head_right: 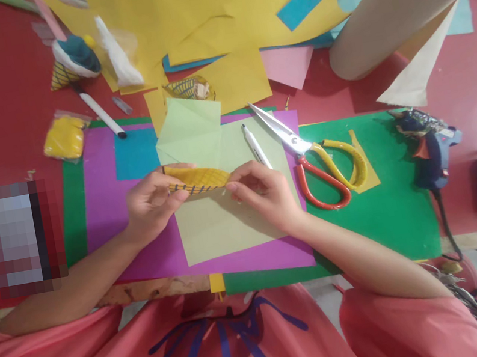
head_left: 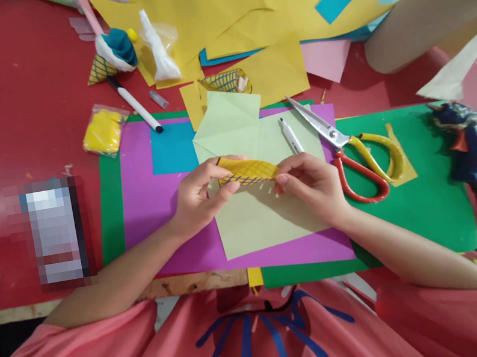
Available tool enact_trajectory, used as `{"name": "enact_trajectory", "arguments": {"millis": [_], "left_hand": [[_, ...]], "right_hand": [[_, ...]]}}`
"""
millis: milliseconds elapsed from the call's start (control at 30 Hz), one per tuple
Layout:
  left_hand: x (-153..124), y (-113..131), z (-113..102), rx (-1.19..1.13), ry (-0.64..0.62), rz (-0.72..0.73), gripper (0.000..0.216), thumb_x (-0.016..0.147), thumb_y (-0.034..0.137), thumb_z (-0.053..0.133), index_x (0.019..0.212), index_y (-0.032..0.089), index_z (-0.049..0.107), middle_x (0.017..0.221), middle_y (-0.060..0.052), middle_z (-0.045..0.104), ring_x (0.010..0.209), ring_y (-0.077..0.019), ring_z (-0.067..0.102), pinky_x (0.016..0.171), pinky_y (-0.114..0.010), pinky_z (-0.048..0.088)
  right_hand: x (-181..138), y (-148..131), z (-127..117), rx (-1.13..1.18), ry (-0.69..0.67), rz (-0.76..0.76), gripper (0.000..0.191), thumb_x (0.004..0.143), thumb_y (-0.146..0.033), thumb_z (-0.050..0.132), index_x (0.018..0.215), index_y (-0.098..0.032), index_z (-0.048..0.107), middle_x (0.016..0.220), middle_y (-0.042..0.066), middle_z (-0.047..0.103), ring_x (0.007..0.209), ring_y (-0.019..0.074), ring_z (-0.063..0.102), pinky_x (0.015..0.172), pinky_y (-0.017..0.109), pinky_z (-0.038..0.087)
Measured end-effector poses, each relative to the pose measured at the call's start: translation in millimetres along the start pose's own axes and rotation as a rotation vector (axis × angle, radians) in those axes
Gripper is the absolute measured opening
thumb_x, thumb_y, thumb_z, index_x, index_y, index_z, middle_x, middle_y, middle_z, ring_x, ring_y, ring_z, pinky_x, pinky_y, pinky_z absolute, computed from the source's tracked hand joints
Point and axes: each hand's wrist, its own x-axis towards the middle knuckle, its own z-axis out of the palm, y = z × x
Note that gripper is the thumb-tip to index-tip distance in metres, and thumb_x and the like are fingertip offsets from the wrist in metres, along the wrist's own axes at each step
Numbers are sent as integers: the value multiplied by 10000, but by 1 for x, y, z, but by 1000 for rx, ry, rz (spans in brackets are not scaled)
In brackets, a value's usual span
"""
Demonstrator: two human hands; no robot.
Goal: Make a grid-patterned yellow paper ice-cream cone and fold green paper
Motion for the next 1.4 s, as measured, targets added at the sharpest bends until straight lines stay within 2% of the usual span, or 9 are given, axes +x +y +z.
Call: {"name": "enact_trajectory", "arguments": {"millis": [100, 233, 367, 633, 933, 1067, 1200, 1300, 1400], "left_hand": [[3, 0, 0, 46, 18, 25, 184, 808, 408, 663, 825, 230, 621, 1149, -63, 633, 1103, -209, 596, 937, -398, 510], [7, 3, 1, -31, -59, 24, 220, 790, 438, 687, 841, 230, 636, 1334, -79, 514, 1257, -245, 514, 995, -425, 482], [8, 3, 2, -22, -31, 24, 250, 797, 445, 680, 751, 211, 603, 1350, -78, 509, 1279, -253, 502, 1011, -437, 465], [7, 1, 2, 79, 84, 14, 261, 827, 444, 639, 743, 210, 557, 1292, -70, 564, 1255, -237, 510, 998, -430, 455], [7, -2, 1, 84, 136, 133, 224, 801, 402, 681, 725, 215, 585, 1246, -69, 599, 1212, -236, 542, 912, -392, 510], [7, -1, 2, 84, 148, 147, 217, 789, 397, 697, 719, 216, 600, 1142, -78, 626, 1168, -229, 563, 863, -368, 529], [8, 1, 2, 46, 146, 176, 157, 784, 320, 709, 722, 217, 609, 984, -56, 641, 1082, -201, 591, 814, -329, 531], [10, 3, 2, 22, 143, 173, 187, 778, 296, 711, 684, 203, 580, 901, -33, 621, 915, -163, 612, 718, -289, 519], [10, 5, 3, 13, 140, 153, 213, 778, 267, 704, 655, 194, 546, 742, 9, 550, 718, -109, 560, 604, -237, 461]], "right_hand": [[-1, 0, 0, -60, 45, -53, 116, 831, -273, 668, 795, -198, 588, 732, -7, 623, 613, 98, 622, 587, 253, 533], [-2, 1, 0, -200, 49, -219, 56, 838, -199, 652, 813, -210, 604, 789, 14, 640, 696, 116, 627, 613, 262, 536], [-2, 3, 0, -326, 26, -367, 100, 829, -129, 649, 832, -223, 612, 804, 14, 653, 763, 127, 635, 666, 270, 537], [-4, 5, -3, -215, 22, -245, 207, 827, -129, 635, 999, -239, 597, 903, 0, 639, 784, 107, 644, 731, 248, 565], [1, 6, -2, -273, -24, -349, 168, 814, -99, 639, 928, -217, 606, 875, 11, 625, 790, 113, 618, 691, 254, 547], [2, 5, -2, -297, -26, -386, 148, 822, -74, 616, 872, -213, 612, 854, 20, 629, 847, 132, 616, 721, 282, 536], [2, 5, -2, -291, -15, -380, 165, 814, -48, 614, 860, -207, 617, 851, 20, 636, 841, 128, 624, 722, 282, 532], [1, 6, -1, -268, -7, -366, 170, 807, -39, 616, 842, -205, 616, 852, 19, 638, 846, 127, 632, 729, 285, 532], [1, 6, -1, -250, 3, -347, 163, 805, -46, 619, 828, -207, 611, 857, 20, 643, 842, 131, 635, 729, 292, 537]]}}
